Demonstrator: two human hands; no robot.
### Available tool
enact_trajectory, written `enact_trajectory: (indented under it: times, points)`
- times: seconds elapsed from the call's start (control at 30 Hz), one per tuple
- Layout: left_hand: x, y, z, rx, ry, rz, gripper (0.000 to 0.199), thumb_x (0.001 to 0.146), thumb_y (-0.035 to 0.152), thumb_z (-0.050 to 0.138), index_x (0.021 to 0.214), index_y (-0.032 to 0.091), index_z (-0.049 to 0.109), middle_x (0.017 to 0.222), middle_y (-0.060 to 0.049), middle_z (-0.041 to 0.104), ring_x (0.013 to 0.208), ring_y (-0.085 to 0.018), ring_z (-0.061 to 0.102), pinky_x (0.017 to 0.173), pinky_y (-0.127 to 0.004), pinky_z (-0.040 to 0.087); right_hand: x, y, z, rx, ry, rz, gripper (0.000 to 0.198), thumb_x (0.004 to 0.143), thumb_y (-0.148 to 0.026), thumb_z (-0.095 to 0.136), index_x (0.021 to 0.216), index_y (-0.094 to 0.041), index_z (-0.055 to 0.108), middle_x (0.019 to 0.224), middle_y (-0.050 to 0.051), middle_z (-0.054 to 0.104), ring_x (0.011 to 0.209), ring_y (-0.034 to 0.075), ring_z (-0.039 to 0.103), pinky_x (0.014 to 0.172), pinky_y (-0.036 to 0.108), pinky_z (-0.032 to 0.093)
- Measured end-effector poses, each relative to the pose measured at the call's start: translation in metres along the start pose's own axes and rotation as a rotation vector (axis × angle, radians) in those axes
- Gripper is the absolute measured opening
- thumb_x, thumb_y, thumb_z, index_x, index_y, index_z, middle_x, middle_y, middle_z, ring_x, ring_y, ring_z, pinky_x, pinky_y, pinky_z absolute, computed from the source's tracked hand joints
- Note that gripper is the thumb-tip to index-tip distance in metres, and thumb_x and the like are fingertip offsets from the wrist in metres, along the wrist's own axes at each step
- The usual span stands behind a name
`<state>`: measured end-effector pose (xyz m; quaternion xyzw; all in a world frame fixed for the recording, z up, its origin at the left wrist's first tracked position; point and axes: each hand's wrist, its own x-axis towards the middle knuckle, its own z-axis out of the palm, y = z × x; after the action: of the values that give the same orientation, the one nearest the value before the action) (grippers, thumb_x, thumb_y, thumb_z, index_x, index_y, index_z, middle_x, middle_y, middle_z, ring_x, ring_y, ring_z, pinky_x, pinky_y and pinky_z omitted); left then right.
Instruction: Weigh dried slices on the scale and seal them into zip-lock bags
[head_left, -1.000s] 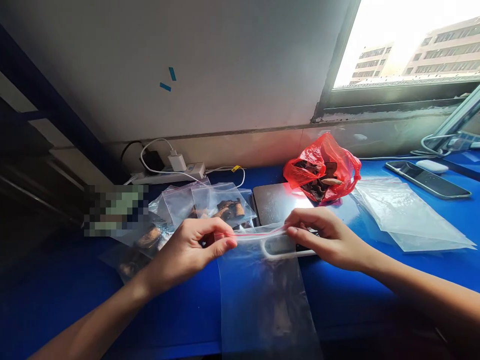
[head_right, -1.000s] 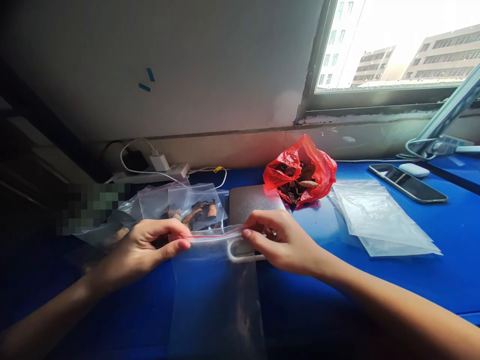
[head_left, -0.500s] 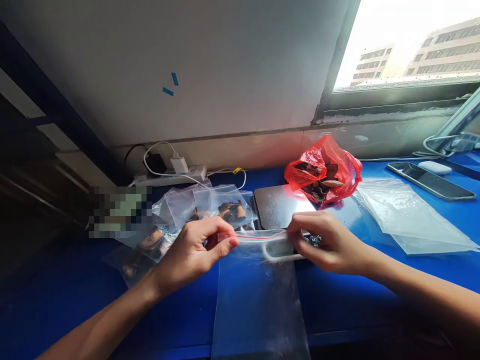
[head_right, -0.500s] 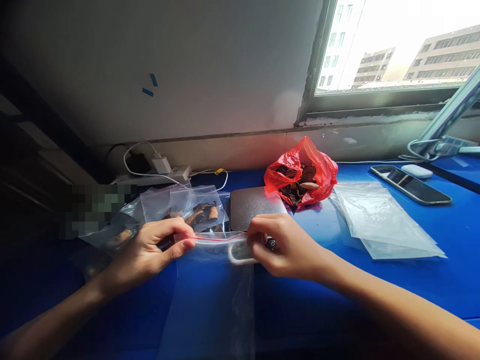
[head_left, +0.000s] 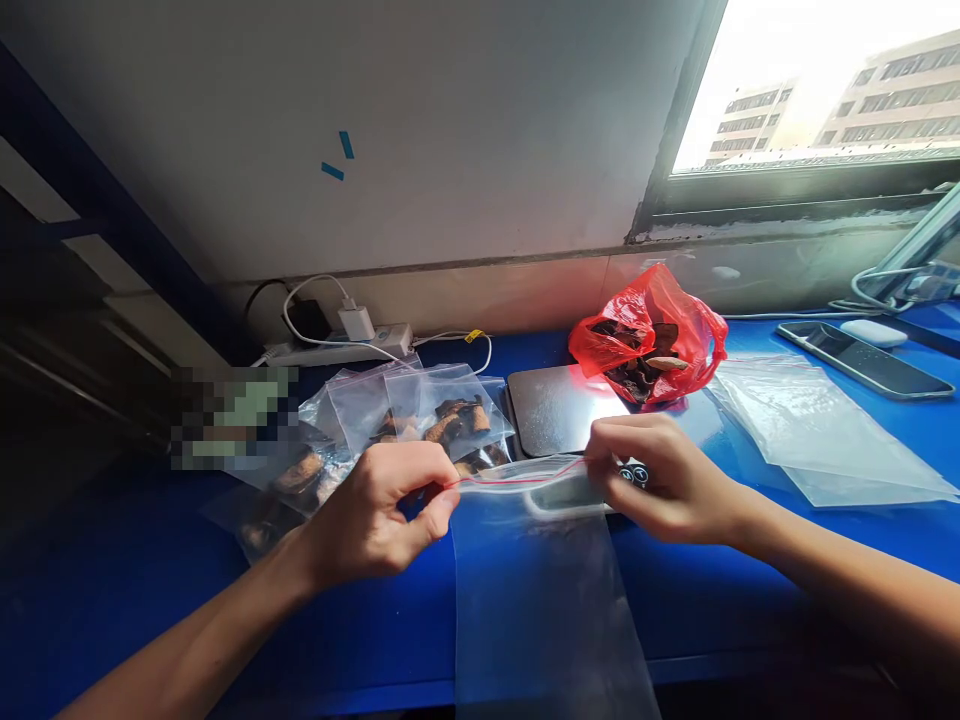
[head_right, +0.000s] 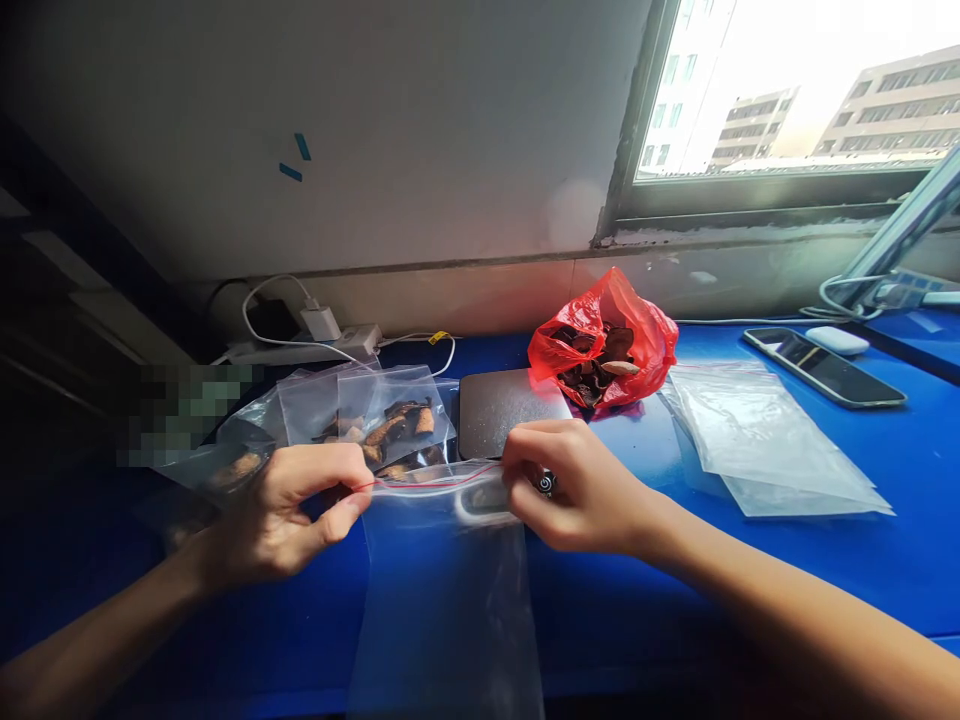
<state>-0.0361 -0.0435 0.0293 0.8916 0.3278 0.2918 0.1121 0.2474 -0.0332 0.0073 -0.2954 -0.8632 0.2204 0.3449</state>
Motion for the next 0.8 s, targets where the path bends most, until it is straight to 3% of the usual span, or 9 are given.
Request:
enact_trajectory:
  times: [0.23, 0.5, 0.63, 0.8]
  points:
    - [-0.0038, 0.0016, 0.0037, -0.008, -0.001, 0.045, 0.019, 0.079, 0.008, 0.048, 0.063, 0.017, 0.05, 0.057, 0.005, 0.048, 0.052, -0.007, 0.043, 0.053, -0.02, 0.035, 0.0015, -0.0037, 0.0057, -0.001, -0.169, -0.035, 0.013, 0.07, -0.006, 0.049, 0.071, -0.018, 0.053, 0.067, 0.0, 0.057, 0.06, 0.011, 0.046, 0.057, 0.022, 0.035]
    - [-0.001, 0.0022, 0.0064, -0.017, -0.047, 0.095, 0.019, 0.08, 0.009, 0.049, 0.064, 0.017, 0.052, 0.057, 0.004, 0.052, 0.054, -0.008, 0.046, 0.054, -0.021, 0.036, 0.0004, -0.0084, 0.0063, -0.155, -0.1, -0.06, 0.014, 0.077, -0.005, 0.049, 0.071, -0.018, 0.05, 0.066, 0.0, 0.054, 0.059, 0.011, 0.043, 0.054, 0.023, 0.03]
    - [0.0019, 0.0021, 0.0019, -0.07, -0.008, 0.004, 0.022, 0.081, 0.011, 0.048, 0.06, 0.017, 0.051, 0.055, 0.005, 0.05, 0.05, -0.007, 0.045, 0.051, -0.018, 0.036, 0.002, -0.0048, 0.0013, -0.127, -0.056, -0.04, 0.012, 0.086, -0.011, 0.052, 0.077, -0.018, 0.054, 0.067, 0.0, 0.058, 0.06, 0.01, 0.048, 0.055, 0.021, 0.034]
    - [0.0041, -0.0005, -0.0011, -0.076, -0.025, -0.024, 0.023, 0.081, 0.014, 0.049, 0.059, 0.017, 0.053, 0.054, 0.005, 0.05, 0.049, -0.007, 0.045, 0.05, -0.019, 0.036, 0.0035, -0.0046, -0.0023, -0.123, 0.0, -0.075, 0.014, 0.08, -0.005, 0.052, 0.073, -0.018, 0.053, 0.066, -0.001, 0.056, 0.059, 0.009, 0.047, 0.055, 0.021, 0.034]
